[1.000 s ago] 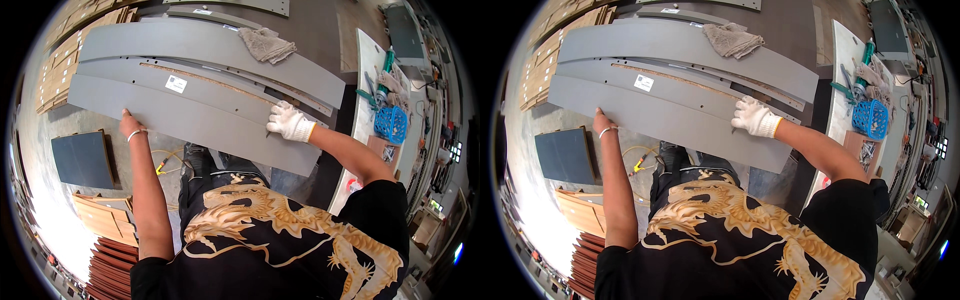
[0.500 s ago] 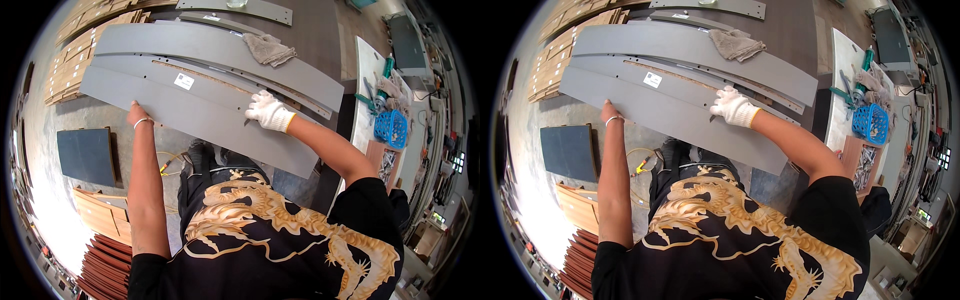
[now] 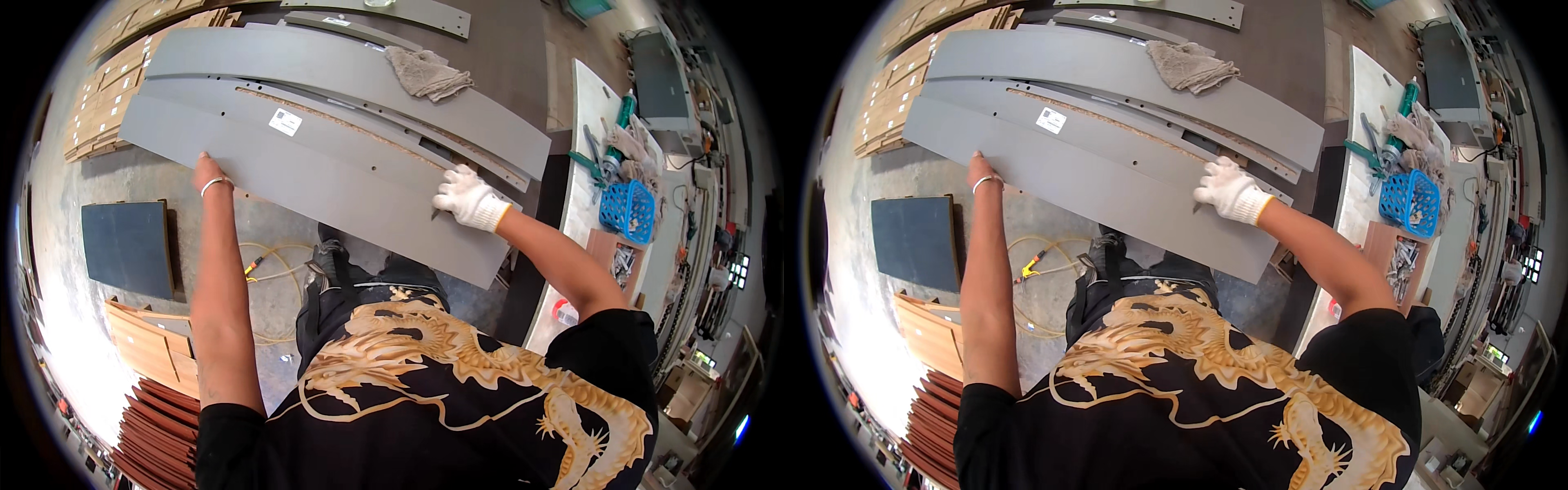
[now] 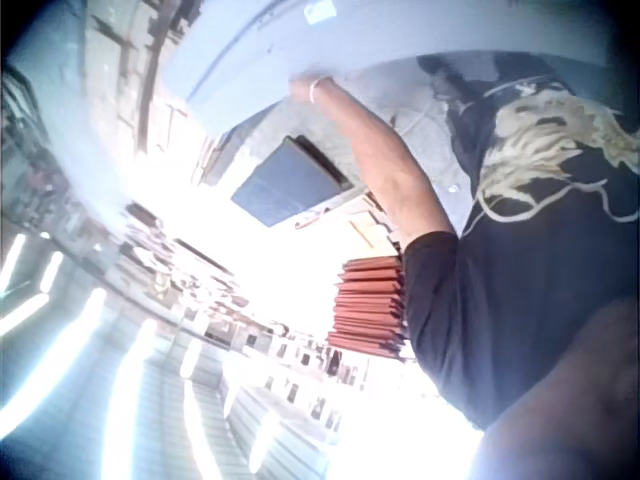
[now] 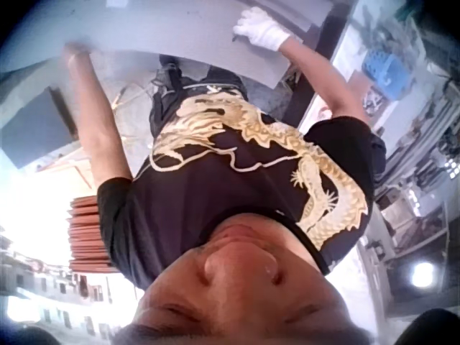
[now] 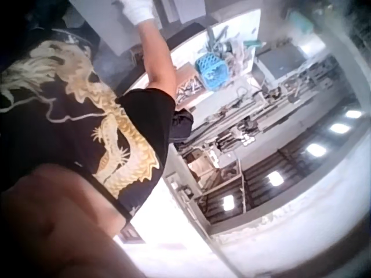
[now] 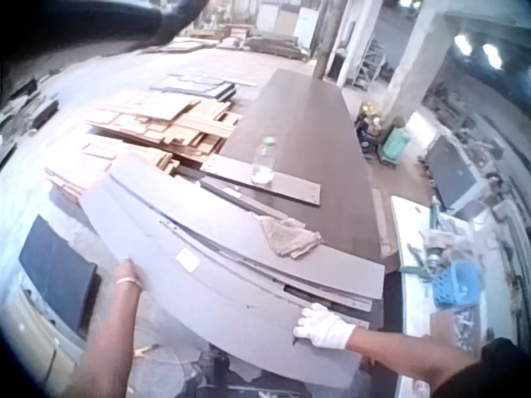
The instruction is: The person wipes the surface of several gray panels with a cloth, then uses a utility knife to scrape edges and corners. The person repeatedly wipes the panels with the cloth, occasionally repositioning them on the workbench.
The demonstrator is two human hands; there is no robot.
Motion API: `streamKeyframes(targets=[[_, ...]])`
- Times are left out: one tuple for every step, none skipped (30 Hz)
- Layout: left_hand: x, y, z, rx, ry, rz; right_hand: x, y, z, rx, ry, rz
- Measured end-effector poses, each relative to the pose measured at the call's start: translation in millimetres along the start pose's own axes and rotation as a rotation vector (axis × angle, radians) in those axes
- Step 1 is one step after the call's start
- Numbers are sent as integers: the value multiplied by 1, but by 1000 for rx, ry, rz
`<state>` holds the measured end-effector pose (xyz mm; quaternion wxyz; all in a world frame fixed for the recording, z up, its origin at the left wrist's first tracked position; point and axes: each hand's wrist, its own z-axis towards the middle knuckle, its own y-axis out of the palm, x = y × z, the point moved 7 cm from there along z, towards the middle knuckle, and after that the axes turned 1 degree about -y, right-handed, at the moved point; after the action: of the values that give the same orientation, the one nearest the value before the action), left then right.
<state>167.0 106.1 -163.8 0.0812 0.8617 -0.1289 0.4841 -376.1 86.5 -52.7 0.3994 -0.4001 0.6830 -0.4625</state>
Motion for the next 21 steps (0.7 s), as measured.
streamKeyframes(targets=[[1, -1, 13, -23, 14, -6, 0, -1, 4, -19, -17, -5], [2, -4, 28, -45, 28, -10, 0, -2, 5, -38, -35, -7], [0, -8, 38, -65, 39, -11, 0, 1, 0, -60, -53, -6], [-6, -6, 41, -59, 22, 7, 3, 3, -11, -62, -75, -4], [-8, -3, 42, -54, 4, 30, 5, 8, -24, -65, -95, 2], [-9, -3, 45, -45, -7, 51, 6, 13, -35, -59, -119, 7], [6, -12, 61, -63, 29, 73, 9, 19, -45, -17, -135, -6], [34, -34, 79, -67, 79, 102, 9, 18, -52, 67, -187, -12], [44, -44, 84, -83, 113, 134, 9, 20, -62, 140, -224, -17], [27, -35, 79, -71, 111, 199, 11, 27, -84, 171, -225, -25], [1, 0, 62, -98, 84, 273, 17, 40, -117, 134, -170, -12], [-13, 16, 48, -103, 83, 341, 18, 48, -141, 89, -129, -12], [-14, 12, 50, -92, 70, 289, 18, 50, -151, 73, -122, -17], [0, -5, 64, -69, 73, 232, 19, 51, -155, 71, -130, -24], [13, -20, 77, -49, 76, 177, 19, 53, -160, 83, -147, -27], [21, -28, 87, -55, 97, 273, 19, 56, -166, 45, -158, -32], [29, -33, 97, -64, 119, 367, 19, 57, -174, 7, -165, -39], [39, -40, 105, -69, 145, 459, 20, 58, -181, -27, -175, -47], [43, -38, 112, -79, 159, 463, 24, 82, -199, -189, -123, -95], [33, -24, 109, -100, 142, 430, 26, 92, -220, -225, -65, -42], [24, -24, 107, -101, 124, 395, 26, 84, -227, -217, -34, -6]])
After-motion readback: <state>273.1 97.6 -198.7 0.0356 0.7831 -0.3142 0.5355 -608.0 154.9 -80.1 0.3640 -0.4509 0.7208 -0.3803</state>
